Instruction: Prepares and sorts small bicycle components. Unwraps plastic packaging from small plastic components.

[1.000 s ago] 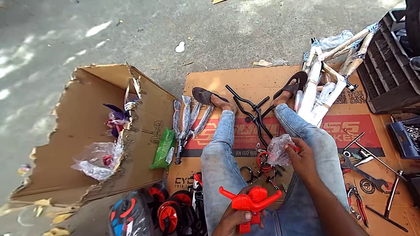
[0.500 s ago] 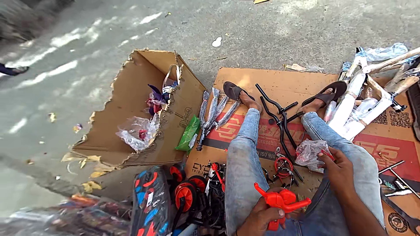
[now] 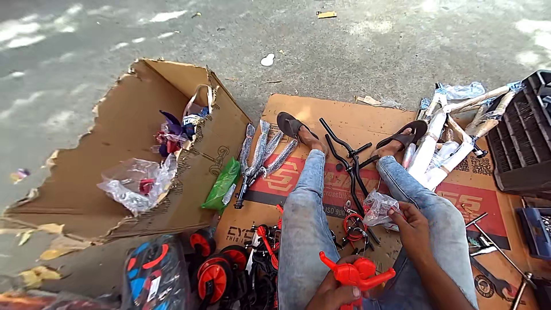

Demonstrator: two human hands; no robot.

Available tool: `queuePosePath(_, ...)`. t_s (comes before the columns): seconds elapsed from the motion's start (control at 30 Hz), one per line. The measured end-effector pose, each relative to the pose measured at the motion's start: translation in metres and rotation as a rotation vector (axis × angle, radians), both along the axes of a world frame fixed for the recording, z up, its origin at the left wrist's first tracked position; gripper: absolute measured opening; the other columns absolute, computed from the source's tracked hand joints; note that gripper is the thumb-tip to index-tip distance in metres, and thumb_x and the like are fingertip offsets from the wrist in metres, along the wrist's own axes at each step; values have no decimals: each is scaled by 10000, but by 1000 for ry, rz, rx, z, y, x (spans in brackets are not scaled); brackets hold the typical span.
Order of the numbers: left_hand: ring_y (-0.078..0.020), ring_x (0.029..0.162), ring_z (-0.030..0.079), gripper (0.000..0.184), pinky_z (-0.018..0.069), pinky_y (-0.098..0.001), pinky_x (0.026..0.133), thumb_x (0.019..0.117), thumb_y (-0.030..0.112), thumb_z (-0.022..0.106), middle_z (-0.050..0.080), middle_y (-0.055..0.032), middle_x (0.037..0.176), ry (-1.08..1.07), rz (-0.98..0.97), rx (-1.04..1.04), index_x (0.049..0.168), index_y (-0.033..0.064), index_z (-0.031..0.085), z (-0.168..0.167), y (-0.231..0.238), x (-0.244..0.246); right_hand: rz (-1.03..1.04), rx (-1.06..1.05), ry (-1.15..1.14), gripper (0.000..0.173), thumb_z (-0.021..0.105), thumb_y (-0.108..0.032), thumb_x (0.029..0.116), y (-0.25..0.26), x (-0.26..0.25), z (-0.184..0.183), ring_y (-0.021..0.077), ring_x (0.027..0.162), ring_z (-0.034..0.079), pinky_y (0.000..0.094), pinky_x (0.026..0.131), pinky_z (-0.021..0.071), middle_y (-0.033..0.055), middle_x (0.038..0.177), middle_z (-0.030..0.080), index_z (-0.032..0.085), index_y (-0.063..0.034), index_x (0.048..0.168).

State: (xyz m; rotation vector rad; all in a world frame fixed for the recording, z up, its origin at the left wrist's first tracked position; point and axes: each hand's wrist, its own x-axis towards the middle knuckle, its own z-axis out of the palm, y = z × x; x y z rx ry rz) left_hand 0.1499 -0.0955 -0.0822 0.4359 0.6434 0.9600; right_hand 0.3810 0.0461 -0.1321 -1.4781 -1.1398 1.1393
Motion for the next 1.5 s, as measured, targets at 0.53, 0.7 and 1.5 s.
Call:
queuePosePath(0.53, -194, 951, 679, 612, 579, -333, 786, 920, 43, 633, 655, -138, 1219, -15, -18, 73, 1479, 17, 385, -3, 3, 1, -49, -27, 26, 194, 664, -83, 956, 5, 12, -6, 180, 754, 711, 343, 679, 619, 95, 893, 731, 687, -13, 1135)
queuePosePath(0.7, -179, 875, 681, 623, 581, -316, 725, 915, 5, 607, 666, -127, 1162, -2, -21, 37, 1486, 17, 360, 1, 3, 2, -72, -52, 56, 192, 655, -62, 959, 7, 11, -6, 178, 734, 710, 343, 667, 622, 98, 886, 727, 676, 0, 1140)
queuePosePath(1.5, -109, 864, 662, 550, 570, -272, 680, 947, 147, 643, 639, -73, 1273, -42, -152, 161, 1449, 36, 448, -2, 6, 1, -487, 90, 120, 170, 536, -124, 1044, 25, 36, 3, 107, 751, 680, 316, 690, 608, 10, 884, 676, 590, -57, 1190)
